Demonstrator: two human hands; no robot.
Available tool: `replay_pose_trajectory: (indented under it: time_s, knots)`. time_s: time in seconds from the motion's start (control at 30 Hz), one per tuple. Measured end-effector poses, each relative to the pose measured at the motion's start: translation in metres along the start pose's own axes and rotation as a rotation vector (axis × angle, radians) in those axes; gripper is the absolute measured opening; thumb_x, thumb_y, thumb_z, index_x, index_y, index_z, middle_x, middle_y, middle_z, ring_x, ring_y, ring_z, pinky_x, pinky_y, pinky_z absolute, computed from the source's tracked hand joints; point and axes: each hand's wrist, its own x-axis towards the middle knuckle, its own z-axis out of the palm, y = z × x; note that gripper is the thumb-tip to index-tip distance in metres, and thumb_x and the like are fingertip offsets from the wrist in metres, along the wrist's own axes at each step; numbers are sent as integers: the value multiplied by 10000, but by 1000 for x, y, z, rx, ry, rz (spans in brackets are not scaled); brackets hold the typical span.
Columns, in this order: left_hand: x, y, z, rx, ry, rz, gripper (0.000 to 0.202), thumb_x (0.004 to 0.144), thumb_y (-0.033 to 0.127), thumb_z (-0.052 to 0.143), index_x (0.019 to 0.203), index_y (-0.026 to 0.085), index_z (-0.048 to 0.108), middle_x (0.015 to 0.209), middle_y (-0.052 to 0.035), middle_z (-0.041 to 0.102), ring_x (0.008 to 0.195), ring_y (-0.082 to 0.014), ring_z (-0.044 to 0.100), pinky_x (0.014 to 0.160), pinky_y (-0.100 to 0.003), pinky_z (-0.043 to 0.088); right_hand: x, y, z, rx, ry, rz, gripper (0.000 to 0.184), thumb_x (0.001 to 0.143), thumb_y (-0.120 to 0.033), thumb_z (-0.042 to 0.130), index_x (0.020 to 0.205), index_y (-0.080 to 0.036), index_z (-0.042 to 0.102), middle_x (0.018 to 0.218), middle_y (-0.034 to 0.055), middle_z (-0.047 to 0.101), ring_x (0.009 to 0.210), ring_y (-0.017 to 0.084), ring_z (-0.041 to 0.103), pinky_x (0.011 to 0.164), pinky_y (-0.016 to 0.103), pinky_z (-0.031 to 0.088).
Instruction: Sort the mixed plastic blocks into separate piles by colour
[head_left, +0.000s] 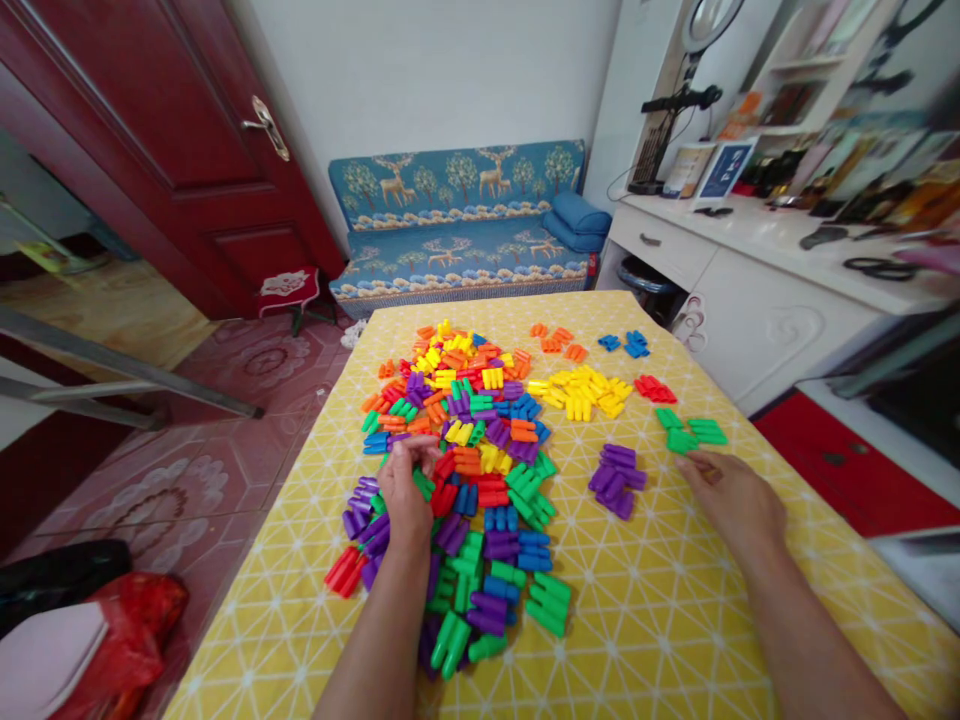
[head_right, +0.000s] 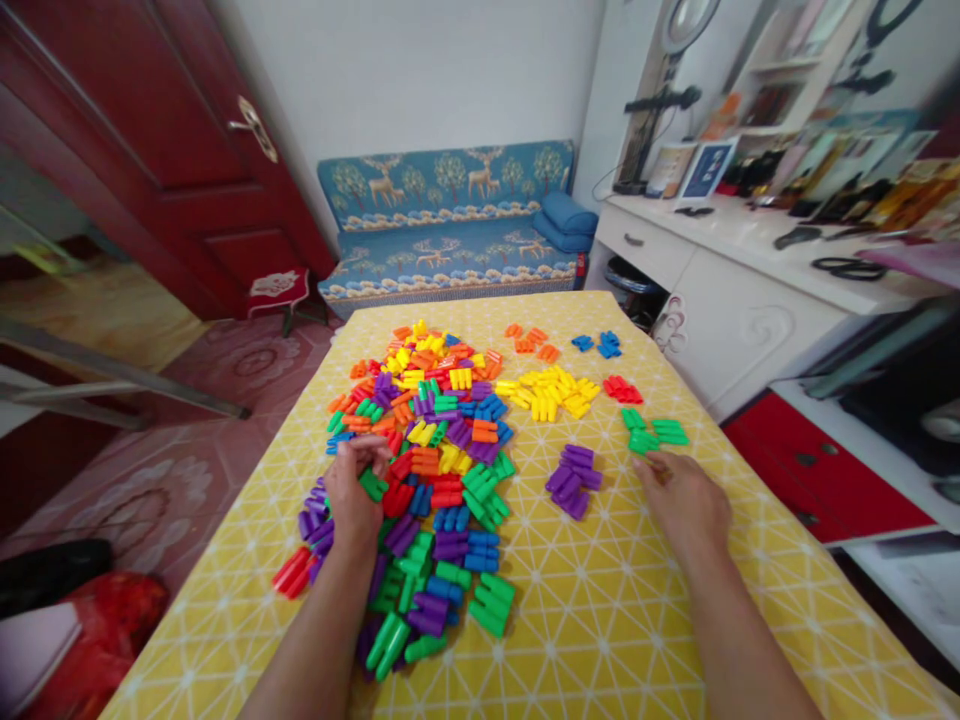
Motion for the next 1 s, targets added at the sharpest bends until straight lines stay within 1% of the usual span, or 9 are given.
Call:
replay_pose_trajectory:
  time_s: [0.1, 0.17, 0.3, 0.47, 0.63, 0.73, 0.83, 0.93, 1.0]
  knots:
    - [0, 0, 2, 80, -87, 14, 547, 884, 606, 446, 834, 135, 717, 678, -54, 650, 589, -132, 553, 536, -236, 421, -4, -16, 3, 94, 83, -41, 368, 811, -514, 529, 907, -211, 714, 835, 69, 709, 678, 220, 625, 559, 326, 426]
    - [1, 2, 4, 187, -150, 87, 575, 887, 621, 416, 858, 142, 734, 811, -92, 697, 802, -199, 630, 728, -308, 489, -11, -36, 3, 224, 122, -138, 364, 831, -509, 520, 885, -204, 713, 824, 73, 706, 675, 210, 626, 597, 336, 460]
    - [4, 16, 6, 280, -210, 195, 506, 903, 575, 435, 966, 168, 730, 1072, -109, 695, 1098, -250, 592, 1013, -412, 408, -36, -86, 4, 528, 74, -394, 245, 879, -395, 537, 925, -209, 689, 944, 66, 699, 825, 201, 649, 773, 351, 514]
    - [11, 49, -2, 407, -329, 41, 364, 895, 467, 534, 1070, 201, 711, 1145, -94, 677, 1137, -261, 585, 1031, -421, 408, -76, -133, 15, 674, -157, -680, 143, 898, -261, 543, 965, -236, 666, 929, 46, 681, 860, 180, 651, 767, 324, 542]
    - [21, 71, -38, 845, -550, 112, 335, 817, 389, 667, 1110, 231, 701, 1141, -106, 680, 1105, -294, 596, 993, -452, 437, -98, -140, 20, 641, -277, -801, 193, 875, -279, 589, 1057, -257, 650, 1077, 60, 649, 1022, 203, 623, 870, 350, 535]
    - [13, 84, -73, 1033, -654, 147, 414, 799, 394, 685, 1186, 249, 658, 1161, -114, 658, 1094, -300, 597, 964, -459, 465, -106, -129, 16, 554, -320, -834, 331, 830, -346, 645, 1155, -288, 626, 1223, 71, 602, 1138, 245, 577, 937, 408, 512]
    - [-12, 98, -102, 1209, -696, 90, 522, 747, 404, 731, 1242, 282, 617, 1199, -113, 622, 1109, -307, 582, 960, -472, 475, -119, -115, 13, 419, -398, -847, 723, 688, -456, 753, 1350, -316, 499, 1412, 90, 471, 1250, 326, 493, 977, 498, 481]
    - [-45, 101, -116, 1306, -755, 34, 929, 611, 383, 825, 1434, 330, 398, 1418, -129, 453, 1270, -354, 459, 1012, -518, 440, -134, -109, 16, 316, -464, -832, 1105, 545, -491, 822, 1492, -326, 279, 1572, 92, 211, 1379, 403, 309, 1039, 580, 400]
    - [-65, 94, -115, 1350, -800, 37, 1124, 532, 380, 862, 1488, 352, 271, 1536, -138, 282, 1361, -404, 336, 1032, -576, 398, -141, -113, 21, 301, -466, -814, 1181, 538, -468, 828, 1518, -335, 183, 1602, 74, 80, 1421, 411, 207, 1078, 603, 340]
